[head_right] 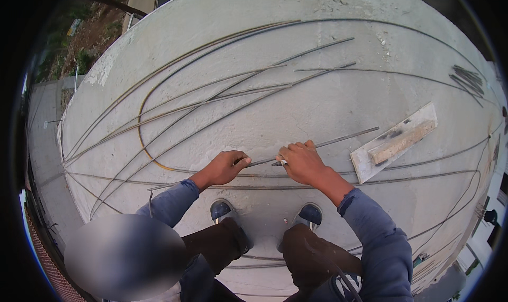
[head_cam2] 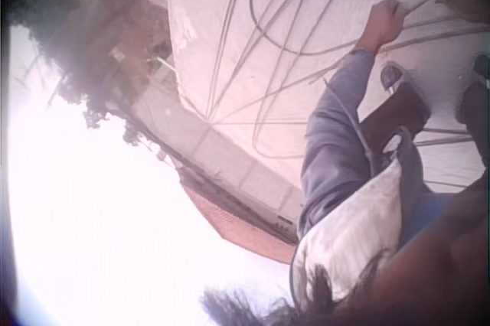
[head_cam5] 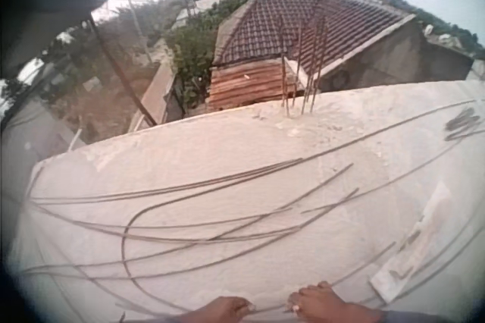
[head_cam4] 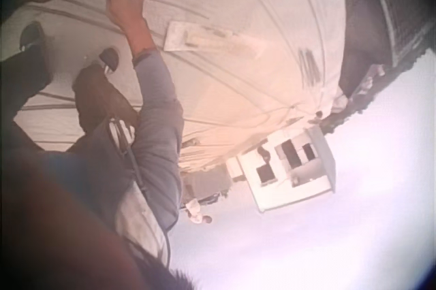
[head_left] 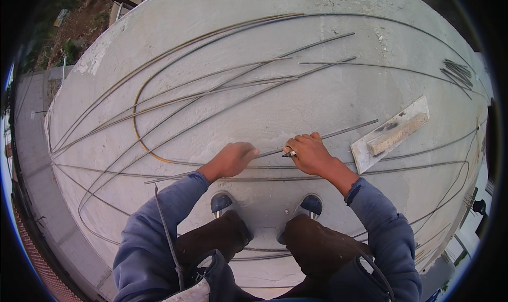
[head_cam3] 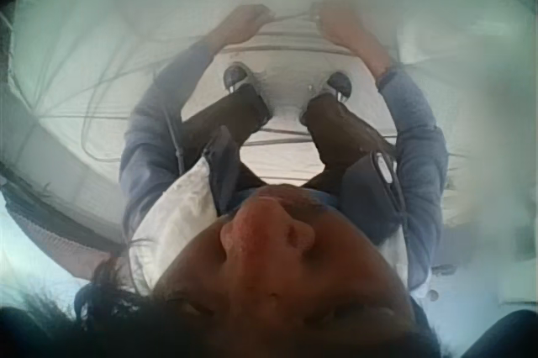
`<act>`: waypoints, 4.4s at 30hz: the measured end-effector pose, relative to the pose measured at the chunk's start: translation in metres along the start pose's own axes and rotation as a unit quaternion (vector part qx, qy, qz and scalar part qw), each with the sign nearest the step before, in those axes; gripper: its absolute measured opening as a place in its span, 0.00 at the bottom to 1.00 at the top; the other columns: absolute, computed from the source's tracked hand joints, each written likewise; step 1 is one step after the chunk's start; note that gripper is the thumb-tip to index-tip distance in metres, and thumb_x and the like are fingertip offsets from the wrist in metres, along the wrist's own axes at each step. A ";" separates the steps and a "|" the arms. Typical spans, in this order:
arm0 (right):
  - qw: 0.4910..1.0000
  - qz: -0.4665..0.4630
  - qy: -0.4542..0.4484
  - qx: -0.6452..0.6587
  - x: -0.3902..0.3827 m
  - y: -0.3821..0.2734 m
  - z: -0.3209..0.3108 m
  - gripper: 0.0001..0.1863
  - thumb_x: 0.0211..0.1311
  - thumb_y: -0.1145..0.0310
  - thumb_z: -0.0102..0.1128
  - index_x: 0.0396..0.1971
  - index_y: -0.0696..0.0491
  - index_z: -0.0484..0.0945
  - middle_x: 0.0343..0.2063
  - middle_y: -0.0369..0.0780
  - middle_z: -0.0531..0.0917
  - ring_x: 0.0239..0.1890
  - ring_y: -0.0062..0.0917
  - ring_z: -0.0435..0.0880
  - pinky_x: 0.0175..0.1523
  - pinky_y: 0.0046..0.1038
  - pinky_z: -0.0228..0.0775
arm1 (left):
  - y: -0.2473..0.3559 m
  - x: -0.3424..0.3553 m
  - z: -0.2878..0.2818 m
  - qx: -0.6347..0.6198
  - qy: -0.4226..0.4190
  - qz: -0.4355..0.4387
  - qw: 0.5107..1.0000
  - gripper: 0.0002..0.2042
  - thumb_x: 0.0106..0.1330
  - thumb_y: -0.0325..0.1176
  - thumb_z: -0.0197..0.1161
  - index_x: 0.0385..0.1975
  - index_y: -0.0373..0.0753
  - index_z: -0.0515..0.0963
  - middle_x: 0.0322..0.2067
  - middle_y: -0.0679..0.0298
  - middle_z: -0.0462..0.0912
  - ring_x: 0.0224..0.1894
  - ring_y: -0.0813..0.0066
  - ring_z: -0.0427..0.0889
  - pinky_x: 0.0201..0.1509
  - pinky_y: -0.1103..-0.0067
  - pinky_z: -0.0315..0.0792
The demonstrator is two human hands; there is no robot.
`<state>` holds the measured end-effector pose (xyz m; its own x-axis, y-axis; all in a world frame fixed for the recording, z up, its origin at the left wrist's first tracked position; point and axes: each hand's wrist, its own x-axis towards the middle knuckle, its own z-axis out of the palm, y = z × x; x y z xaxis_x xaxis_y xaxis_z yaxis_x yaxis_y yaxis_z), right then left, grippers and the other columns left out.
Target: The person marks metal rods with a marker, then uses an angle grinder to cut them into smaller pieces. The person places the cut pieces aside and repeats the process with other rods.
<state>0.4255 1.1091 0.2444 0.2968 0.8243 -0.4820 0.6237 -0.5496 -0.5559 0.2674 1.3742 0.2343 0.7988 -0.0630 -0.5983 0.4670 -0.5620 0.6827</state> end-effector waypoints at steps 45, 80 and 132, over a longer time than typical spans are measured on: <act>0.686 0.265 0.543 0.405 -0.052 0.182 -0.020 0.33 0.77 0.70 0.60 0.79 0.50 0.63 0.40 0.47 0.84 0.37 0.39 0.87 0.43 0.42 0.78 | -0.110 -0.030 -0.033 0.225 0.044 0.033 0.973 0.23 0.89 0.48 0.49 0.52 0.28 0.76 0.31 0.28 0.82 0.39 0.20 0.82 0.41 0.40 0.70; 0.308 0.764 0.370 0.431 -0.430 -0.219 0.511 0.36 0.67 0.33 0.71 0.46 0.57 0.87 0.43 0.53 0.90 0.48 0.48 0.91 0.54 0.45 0.82 | 0.068 0.068 -0.023 0.338 0.070 0.035 0.938 0.32 0.89 0.53 0.50 0.64 0.22 0.78 0.58 0.29 0.83 0.59 0.31 0.82 0.64 0.52 0.75; 0.362 0.703 0.562 0.244 -0.435 -0.118 0.442 0.12 0.75 0.65 0.70 0.45 0.60 0.83 0.38 0.51 0.89 0.39 0.45 0.89 0.47 0.42 0.80 | 0.214 0.225 0.109 0.146 -0.056 0.138 0.978 0.24 0.88 0.56 0.52 0.36 0.40 0.68 0.21 0.70 0.68 0.18 0.80 0.67 0.19 0.74 0.66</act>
<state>-0.0969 0.7553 0.2210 0.3505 -0.9320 -0.0922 -0.8343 -0.2660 -0.4828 0.5062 1.1498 0.2001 0.8245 -0.3270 -0.4617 0.0984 -0.7208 0.6862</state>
